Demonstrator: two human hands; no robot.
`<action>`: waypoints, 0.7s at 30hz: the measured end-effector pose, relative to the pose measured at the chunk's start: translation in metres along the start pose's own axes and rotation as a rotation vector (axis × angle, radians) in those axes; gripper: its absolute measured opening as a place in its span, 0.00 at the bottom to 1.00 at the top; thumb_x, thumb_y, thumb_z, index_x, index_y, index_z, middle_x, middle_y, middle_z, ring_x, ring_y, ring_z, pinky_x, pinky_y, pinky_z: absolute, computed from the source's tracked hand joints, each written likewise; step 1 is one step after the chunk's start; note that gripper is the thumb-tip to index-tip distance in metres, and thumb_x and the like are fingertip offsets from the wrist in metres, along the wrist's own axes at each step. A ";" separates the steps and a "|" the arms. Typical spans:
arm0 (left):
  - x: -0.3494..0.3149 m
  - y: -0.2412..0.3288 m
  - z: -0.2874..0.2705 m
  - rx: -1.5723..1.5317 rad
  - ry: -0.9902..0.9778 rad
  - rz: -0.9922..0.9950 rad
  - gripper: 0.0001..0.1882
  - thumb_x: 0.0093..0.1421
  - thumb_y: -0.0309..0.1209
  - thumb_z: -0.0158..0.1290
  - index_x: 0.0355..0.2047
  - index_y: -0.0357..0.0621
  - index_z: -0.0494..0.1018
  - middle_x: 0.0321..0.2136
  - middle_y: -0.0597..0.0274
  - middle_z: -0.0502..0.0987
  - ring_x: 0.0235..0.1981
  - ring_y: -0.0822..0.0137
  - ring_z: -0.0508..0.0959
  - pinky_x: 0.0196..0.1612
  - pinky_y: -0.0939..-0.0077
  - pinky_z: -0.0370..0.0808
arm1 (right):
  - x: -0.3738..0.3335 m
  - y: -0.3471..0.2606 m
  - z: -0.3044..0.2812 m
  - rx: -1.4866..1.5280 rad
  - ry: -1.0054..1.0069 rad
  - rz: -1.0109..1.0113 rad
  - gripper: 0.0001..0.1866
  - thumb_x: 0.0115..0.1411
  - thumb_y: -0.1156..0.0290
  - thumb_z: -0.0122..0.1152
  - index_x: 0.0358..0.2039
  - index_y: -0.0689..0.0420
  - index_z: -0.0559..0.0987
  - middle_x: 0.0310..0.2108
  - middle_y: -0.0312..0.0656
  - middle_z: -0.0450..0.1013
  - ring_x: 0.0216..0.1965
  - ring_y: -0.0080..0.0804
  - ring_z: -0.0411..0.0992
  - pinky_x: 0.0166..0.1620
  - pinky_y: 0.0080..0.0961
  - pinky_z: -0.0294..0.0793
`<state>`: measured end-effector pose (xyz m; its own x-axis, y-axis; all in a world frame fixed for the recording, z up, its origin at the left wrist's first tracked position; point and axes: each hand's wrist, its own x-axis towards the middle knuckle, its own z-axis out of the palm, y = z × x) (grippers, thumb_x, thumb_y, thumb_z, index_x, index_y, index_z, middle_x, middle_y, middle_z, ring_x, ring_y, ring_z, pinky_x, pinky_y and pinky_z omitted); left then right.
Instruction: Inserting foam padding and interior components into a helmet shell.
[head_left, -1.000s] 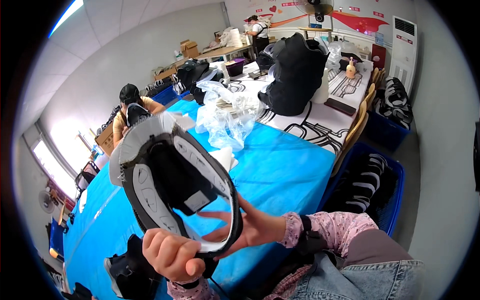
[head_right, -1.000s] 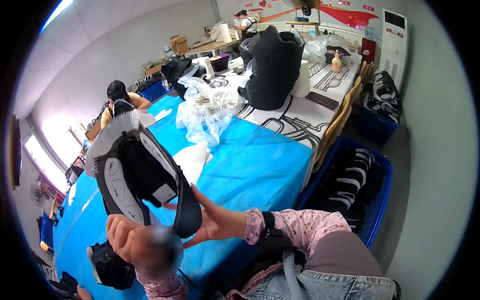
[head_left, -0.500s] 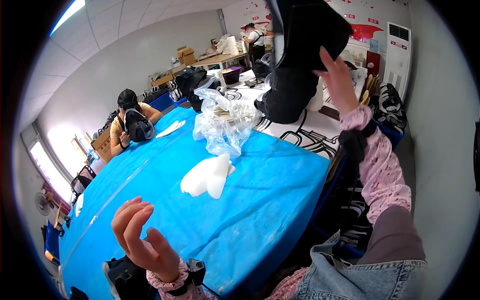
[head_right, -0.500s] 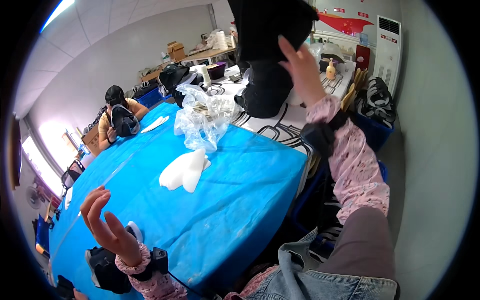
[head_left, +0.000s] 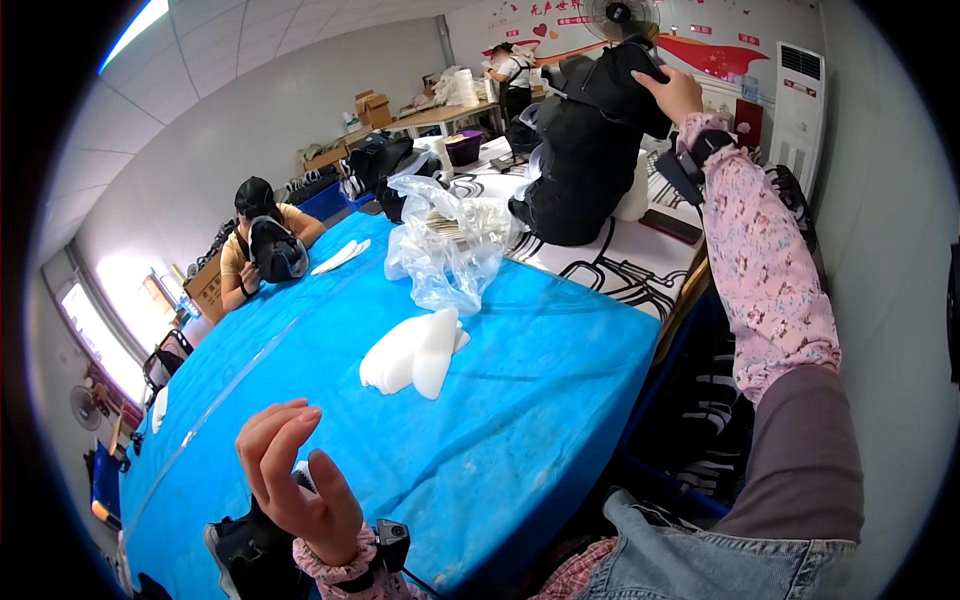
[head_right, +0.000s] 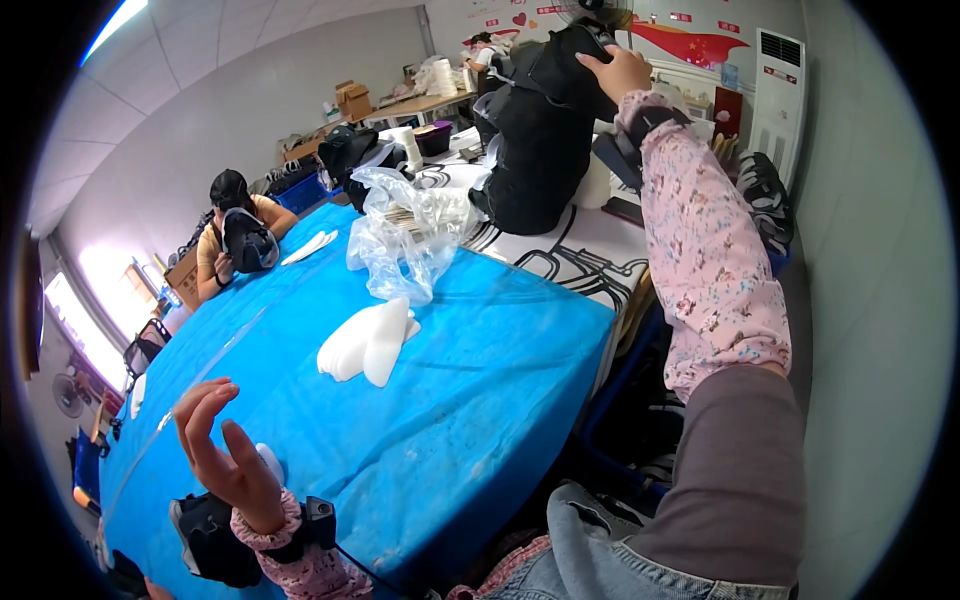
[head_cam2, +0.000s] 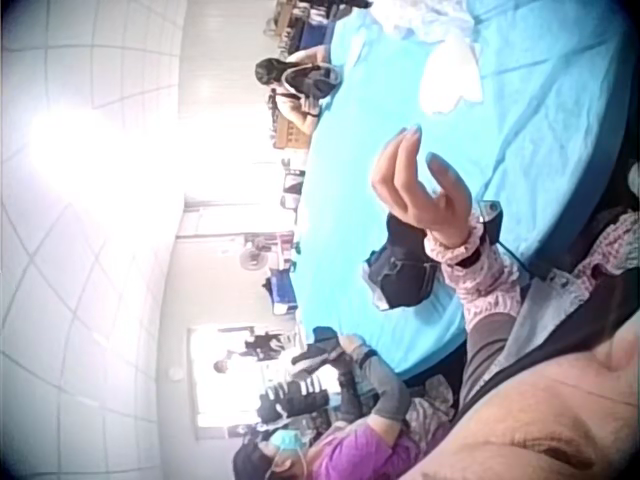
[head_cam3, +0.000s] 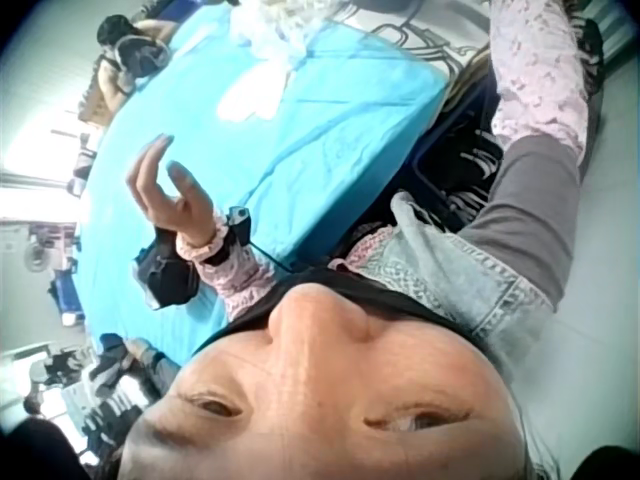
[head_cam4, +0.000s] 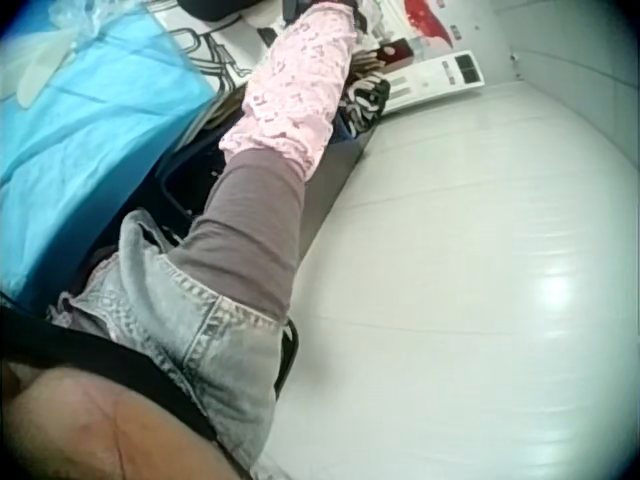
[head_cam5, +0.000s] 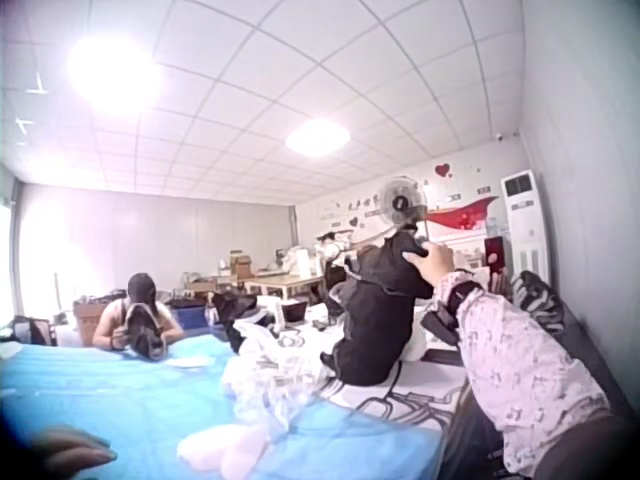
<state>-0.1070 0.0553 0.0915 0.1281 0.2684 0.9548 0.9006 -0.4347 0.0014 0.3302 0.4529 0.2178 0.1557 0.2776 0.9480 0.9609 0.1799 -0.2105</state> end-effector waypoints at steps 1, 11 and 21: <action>0.000 0.000 0.003 0.002 -0.005 -0.002 0.11 0.63 0.32 0.41 0.38 0.38 0.69 0.33 0.52 0.72 0.37 0.56 0.73 0.42 0.64 0.70 | 0.003 0.004 0.004 0.065 -0.125 0.094 0.39 0.45 0.34 0.56 0.48 0.53 0.75 0.45 0.51 0.72 0.49 0.49 0.67 0.54 0.40 0.63; 0.000 -0.006 0.013 0.024 -0.034 -0.043 0.08 0.57 0.29 0.47 0.35 0.38 0.70 0.32 0.55 0.73 0.35 0.56 0.74 0.40 0.63 0.70 | 0.007 -0.054 0.004 -0.107 -0.413 -0.067 0.37 0.44 0.33 0.55 0.47 0.48 0.77 0.44 0.42 0.74 0.49 0.40 0.71 0.57 0.46 0.55; 0.001 0.003 0.031 -0.010 -0.168 0.006 0.07 0.58 0.25 0.46 0.36 0.38 0.71 0.33 0.53 0.73 0.36 0.58 0.73 0.40 0.67 0.70 | -0.017 -0.066 0.041 -0.253 -0.211 -0.215 0.25 0.51 0.46 0.59 0.47 0.42 0.74 0.50 0.49 0.63 0.55 0.51 0.58 0.49 0.47 0.69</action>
<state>-0.0913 0.0807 0.0829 0.2019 0.4053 0.8916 0.8954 -0.4453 -0.0004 0.2547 0.4752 0.2053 -0.0803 0.4517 0.8885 0.9967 0.0240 0.0779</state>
